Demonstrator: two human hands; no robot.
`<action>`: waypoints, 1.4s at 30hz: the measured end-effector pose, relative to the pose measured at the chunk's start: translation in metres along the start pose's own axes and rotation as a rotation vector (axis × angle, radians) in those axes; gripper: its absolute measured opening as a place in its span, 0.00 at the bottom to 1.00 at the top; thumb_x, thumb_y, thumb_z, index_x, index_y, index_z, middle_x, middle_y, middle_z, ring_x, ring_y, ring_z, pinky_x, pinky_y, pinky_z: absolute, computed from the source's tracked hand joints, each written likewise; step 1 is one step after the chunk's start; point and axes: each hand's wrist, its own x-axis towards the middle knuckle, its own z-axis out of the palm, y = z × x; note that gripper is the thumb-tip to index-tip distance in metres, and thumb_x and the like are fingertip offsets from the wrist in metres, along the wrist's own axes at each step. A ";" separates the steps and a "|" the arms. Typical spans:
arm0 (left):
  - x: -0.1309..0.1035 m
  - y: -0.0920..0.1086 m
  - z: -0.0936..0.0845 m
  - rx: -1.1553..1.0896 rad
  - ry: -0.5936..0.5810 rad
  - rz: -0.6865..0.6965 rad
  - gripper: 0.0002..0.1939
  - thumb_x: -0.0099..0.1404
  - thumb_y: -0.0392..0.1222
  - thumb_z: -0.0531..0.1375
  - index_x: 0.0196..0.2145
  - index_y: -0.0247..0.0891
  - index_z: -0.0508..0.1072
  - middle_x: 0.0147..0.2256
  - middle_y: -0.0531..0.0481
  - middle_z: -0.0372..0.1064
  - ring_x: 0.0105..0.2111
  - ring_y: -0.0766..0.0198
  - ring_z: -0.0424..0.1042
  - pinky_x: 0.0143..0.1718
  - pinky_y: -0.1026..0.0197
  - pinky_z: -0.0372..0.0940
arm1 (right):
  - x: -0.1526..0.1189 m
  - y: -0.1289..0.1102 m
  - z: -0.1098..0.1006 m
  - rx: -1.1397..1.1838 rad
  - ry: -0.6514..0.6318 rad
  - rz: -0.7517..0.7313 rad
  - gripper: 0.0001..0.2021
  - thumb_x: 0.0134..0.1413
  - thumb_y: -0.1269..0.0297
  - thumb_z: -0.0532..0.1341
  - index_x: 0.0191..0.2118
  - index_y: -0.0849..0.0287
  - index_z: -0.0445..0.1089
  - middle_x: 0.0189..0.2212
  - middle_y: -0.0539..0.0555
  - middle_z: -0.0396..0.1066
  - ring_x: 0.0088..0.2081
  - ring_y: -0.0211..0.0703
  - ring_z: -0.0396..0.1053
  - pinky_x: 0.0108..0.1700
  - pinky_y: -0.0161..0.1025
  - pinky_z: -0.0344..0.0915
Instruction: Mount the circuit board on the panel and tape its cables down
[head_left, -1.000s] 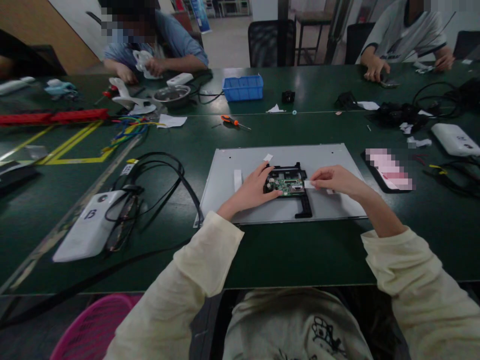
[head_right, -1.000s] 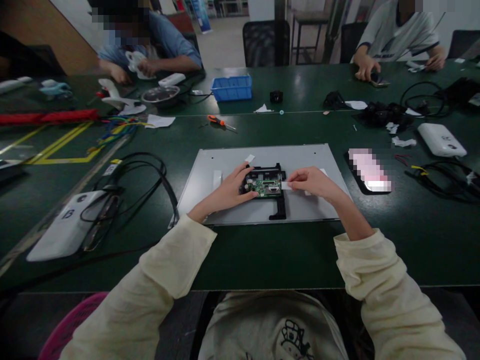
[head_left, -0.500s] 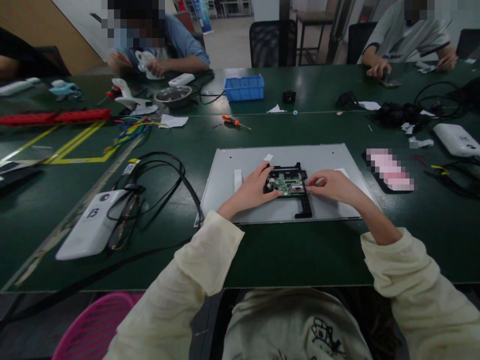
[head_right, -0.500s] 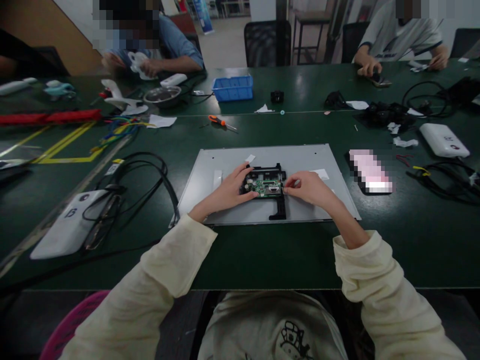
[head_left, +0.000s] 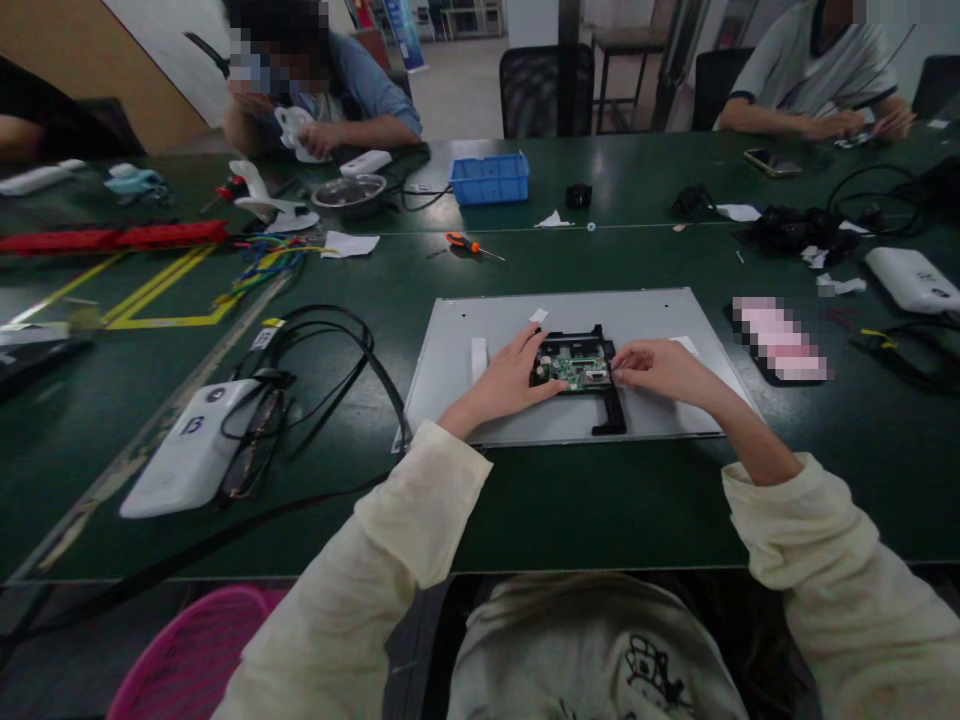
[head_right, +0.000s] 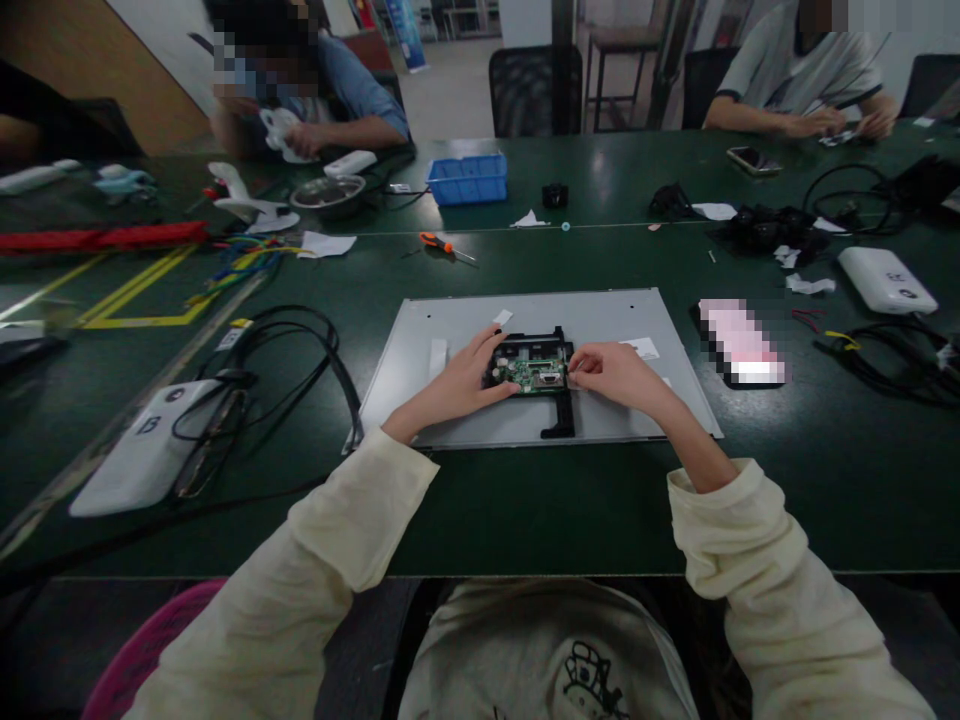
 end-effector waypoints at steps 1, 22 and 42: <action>0.000 0.000 0.000 0.000 -0.001 0.000 0.43 0.62 0.64 0.53 0.64 0.33 0.48 0.67 0.36 0.39 0.66 0.48 0.45 0.64 0.48 0.49 | 0.001 0.001 0.000 0.009 0.003 0.005 0.08 0.49 0.61 0.62 0.35 0.56 0.73 0.27 0.50 0.75 0.29 0.42 0.72 0.34 0.39 0.66; -0.001 0.000 0.000 -0.005 -0.001 0.002 0.42 0.63 0.66 0.51 0.64 0.37 0.49 0.68 0.38 0.38 0.66 0.47 0.46 0.63 0.46 0.49 | 0.002 -0.007 0.008 -0.091 0.388 -0.163 0.15 0.59 0.57 0.54 0.45 0.57 0.72 0.44 0.58 0.73 0.45 0.49 0.71 0.42 0.45 0.69; -0.003 0.003 0.000 0.015 0.018 0.017 0.39 0.63 0.64 0.51 0.63 0.37 0.51 0.67 0.38 0.39 0.66 0.47 0.46 0.63 0.47 0.49 | -0.002 -0.009 0.030 -0.308 0.130 -0.251 0.35 0.57 0.44 0.54 0.66 0.51 0.48 0.68 0.56 0.44 0.68 0.55 0.41 0.66 0.58 0.46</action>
